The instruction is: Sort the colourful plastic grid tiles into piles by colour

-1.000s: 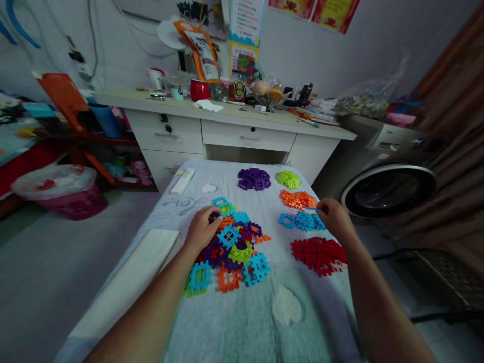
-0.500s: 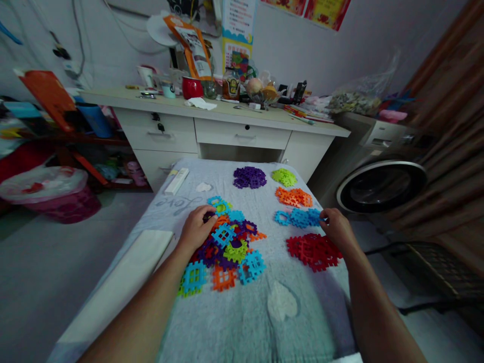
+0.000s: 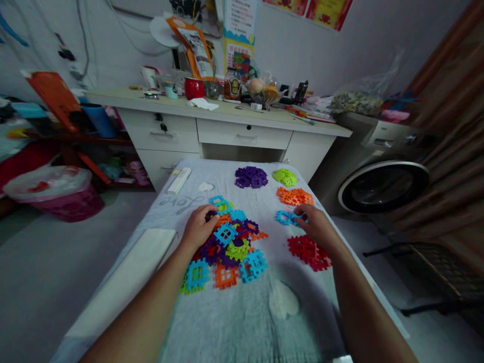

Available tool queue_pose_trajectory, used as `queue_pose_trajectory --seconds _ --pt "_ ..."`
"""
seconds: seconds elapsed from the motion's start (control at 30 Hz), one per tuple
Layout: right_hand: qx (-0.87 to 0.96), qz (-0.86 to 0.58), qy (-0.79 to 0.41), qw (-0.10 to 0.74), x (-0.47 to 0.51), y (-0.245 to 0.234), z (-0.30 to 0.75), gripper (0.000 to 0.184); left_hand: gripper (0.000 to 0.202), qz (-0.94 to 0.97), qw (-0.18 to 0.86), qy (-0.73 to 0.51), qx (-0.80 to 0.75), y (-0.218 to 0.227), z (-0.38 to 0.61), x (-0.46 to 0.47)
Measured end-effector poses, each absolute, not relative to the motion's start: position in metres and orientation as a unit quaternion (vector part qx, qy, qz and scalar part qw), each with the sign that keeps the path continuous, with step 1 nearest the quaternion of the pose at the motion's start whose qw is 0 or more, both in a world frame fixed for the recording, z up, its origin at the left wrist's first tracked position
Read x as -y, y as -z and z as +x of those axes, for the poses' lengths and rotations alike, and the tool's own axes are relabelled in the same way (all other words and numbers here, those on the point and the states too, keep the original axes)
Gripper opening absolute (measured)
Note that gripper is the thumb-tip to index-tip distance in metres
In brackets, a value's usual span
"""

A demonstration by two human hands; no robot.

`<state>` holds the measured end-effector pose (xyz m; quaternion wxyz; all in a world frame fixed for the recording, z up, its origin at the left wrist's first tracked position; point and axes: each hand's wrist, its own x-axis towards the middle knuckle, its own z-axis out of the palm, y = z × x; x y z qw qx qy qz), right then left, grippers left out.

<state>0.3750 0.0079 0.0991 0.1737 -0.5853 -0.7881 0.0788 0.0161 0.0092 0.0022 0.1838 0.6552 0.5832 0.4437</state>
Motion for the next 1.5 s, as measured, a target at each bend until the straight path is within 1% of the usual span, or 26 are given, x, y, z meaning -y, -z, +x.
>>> queue_pose_trajectory --seconds 0.1,0.2,0.33,0.4,0.47,0.6,0.67,0.73,0.83,0.97,1.03,1.23,1.37,1.5 --pt "0.823 -0.531 -0.128 0.156 -0.001 -0.096 0.333 0.012 0.026 0.653 0.184 -0.443 -0.586 -0.004 0.016 -0.008" --pt "0.842 -0.488 -0.168 0.156 0.006 -0.083 0.3 0.018 0.025 0.654 0.185 -0.444 -0.583 -0.005 0.017 -0.007" --pt "0.849 -0.458 -0.188 0.185 0.007 -0.059 0.28 0.04 0.024 0.655 0.185 -0.446 -0.582 -0.008 0.018 -0.006" --pt "0.845 -0.462 -0.193 0.189 0.006 -0.051 0.278 0.044 0.024 0.653 0.184 -0.447 -0.583 -0.008 0.018 -0.005" --pt "0.84 -0.465 -0.204 0.188 0.005 -0.046 0.277 0.04 0.023 0.65 0.184 -0.45 -0.584 -0.009 0.018 -0.005" --pt "0.839 -0.462 -0.213 0.195 0.005 -0.048 0.276 0.02 0.023 0.651 0.186 -0.447 -0.585 -0.009 0.018 -0.005" --pt "0.839 -0.462 -0.215 0.192 0.005 -0.051 0.277 0.013 0.023 0.652 0.188 -0.444 -0.585 -0.008 0.018 -0.006" --pt "0.832 -0.473 -0.223 0.184 0.004 -0.053 0.278 0.012 0.024 0.651 0.187 -0.446 -0.585 -0.007 0.018 -0.006" --pt "0.819 -0.498 -0.212 0.191 -0.004 -0.054 0.282 0.02 0.024 0.649 0.185 -0.448 -0.586 -0.006 0.018 -0.006" --pt "0.803 -0.518 -0.163 0.247 -0.027 -0.059 0.284 0.023 0.023 0.649 0.183 -0.442 -0.591 -0.005 0.018 -0.007" --pt "0.78 -0.532 -0.176 0.28 -0.044 -0.063 0.28 0.023 0.021 0.655 0.18 -0.441 -0.586 -0.005 0.017 -0.007" --pt "0.611 -0.595 -0.341 0.396 -0.098 -0.063 0.25 0.017 0.02 0.66 0.179 -0.44 -0.583 -0.004 0.017 -0.007" --pt "0.463 -0.596 -0.444 0.483 -0.128 -0.06 0.232 0.014 0.021 0.657 0.181 -0.441 -0.585 -0.004 0.017 -0.007" --pt "0.386 -0.595 -0.483 0.514 -0.155 -0.061 0.226 0.016 0.021 0.659 0.176 -0.439 -0.585 -0.003 0.016 -0.007"
